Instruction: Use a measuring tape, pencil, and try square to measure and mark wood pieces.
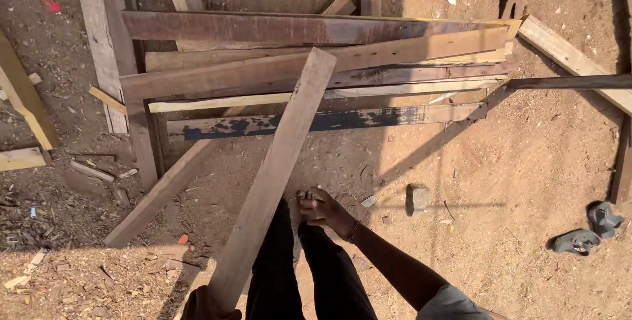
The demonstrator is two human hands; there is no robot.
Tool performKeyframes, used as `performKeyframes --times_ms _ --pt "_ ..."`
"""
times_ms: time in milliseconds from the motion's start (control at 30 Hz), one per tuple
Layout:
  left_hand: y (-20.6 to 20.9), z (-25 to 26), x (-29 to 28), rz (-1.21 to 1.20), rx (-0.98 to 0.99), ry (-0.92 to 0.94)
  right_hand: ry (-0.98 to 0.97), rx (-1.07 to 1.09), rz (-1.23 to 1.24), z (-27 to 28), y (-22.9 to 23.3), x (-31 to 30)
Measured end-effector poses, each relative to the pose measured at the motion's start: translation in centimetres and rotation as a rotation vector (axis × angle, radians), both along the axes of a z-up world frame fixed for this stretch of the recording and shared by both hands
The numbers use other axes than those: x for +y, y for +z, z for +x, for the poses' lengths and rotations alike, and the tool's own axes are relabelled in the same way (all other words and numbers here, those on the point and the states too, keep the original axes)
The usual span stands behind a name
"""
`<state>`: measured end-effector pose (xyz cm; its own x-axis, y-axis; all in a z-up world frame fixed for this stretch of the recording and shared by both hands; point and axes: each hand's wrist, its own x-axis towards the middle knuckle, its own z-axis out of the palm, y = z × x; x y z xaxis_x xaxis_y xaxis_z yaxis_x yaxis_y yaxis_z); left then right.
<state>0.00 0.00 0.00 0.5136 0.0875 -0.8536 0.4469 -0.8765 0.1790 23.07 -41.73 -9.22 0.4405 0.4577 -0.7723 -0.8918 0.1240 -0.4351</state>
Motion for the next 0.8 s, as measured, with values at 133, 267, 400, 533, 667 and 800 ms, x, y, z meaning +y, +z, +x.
performKeyframes --times_ms 133,267,400,533,667,800 --pt "6.8 18.8 -9.7 0.002 -0.170 -0.174 -0.310 0.197 0.103 -3.9 3.6 5.1" --pt "4.1 27.3 -14.5 -0.052 -0.282 -0.423 -0.557 0.106 -0.209 -1.3 -0.4 6.1" --pt "-1.7 36.9 -19.5 -0.078 -0.323 -0.706 -0.844 0.257 -0.239 7.5 -3.4 0.8" --pt "-7.9 43.2 -24.8 -0.125 -0.425 -0.817 -0.975 0.168 -0.280 13.8 -6.5 -4.4" --pt "-9.3 45.5 -28.7 -0.193 -0.794 -0.773 -1.048 0.102 -0.263 16.6 -9.4 -9.5" --pt "-5.9 42.7 -27.4 -0.406 -0.733 -0.548 -0.961 0.056 -0.234 12.6 -8.9 -9.5"
